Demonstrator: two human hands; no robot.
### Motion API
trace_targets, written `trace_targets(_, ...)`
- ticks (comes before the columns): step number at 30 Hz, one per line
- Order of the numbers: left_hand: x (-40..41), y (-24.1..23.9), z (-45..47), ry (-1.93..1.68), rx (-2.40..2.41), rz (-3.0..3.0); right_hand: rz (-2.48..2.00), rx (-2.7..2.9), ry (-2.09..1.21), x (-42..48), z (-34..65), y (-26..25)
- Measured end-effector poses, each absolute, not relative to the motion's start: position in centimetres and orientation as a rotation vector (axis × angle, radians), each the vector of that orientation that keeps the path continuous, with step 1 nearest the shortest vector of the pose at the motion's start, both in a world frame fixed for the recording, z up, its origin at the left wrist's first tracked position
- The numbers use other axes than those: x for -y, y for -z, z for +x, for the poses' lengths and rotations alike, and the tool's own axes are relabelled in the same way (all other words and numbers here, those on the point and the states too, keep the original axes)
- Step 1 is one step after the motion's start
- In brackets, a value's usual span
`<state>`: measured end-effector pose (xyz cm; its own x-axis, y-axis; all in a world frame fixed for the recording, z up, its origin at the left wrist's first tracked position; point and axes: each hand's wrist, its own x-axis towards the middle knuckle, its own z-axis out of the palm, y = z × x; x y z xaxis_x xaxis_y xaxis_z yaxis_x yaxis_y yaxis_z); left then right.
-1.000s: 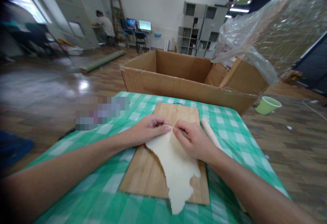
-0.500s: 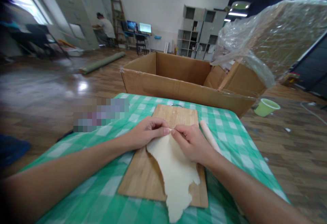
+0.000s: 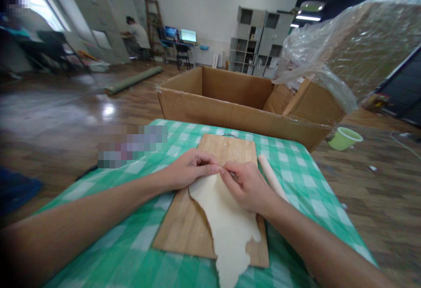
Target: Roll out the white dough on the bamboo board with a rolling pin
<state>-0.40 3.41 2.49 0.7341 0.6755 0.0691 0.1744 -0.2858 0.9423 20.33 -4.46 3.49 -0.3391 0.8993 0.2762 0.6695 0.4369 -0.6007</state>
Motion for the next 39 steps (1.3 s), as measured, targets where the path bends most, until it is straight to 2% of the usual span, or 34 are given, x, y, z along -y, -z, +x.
trace_targets(4,-3.8,-2.6,-0.7,-0.591,-0.677,1.812,-1.362,2.099,-0.443,4.3,20.7,-3.3)
trace_targets(9,-4.0,-2.3,-0.9,-0.609,-0.732,1.899,-1.370,2.139,-0.573,4.0,20.8,-3.1)
trace_targets(20,-3.1,-3.3,-0.5,-0.604,-0.776,1.801,-1.374,2.031,-0.560,4.3,20.7,-3.2)
trace_targets(25,-3.5,-2.6,-0.6,-0.627,-0.757,1.850,-1.363,2.030,-0.674,4.2,20.6,-3.1)
trace_targets(36,-3.8,-2.2,-0.7,-0.618,-0.714,1.668,-1.327,1.971,-0.535,4.0,20.9,-2.9)
trace_targets(39,-4.1,-1.9,-0.8,-0.618,-0.735,1.676,-1.338,1.919,-0.628,3.7,21.1,-2.6)
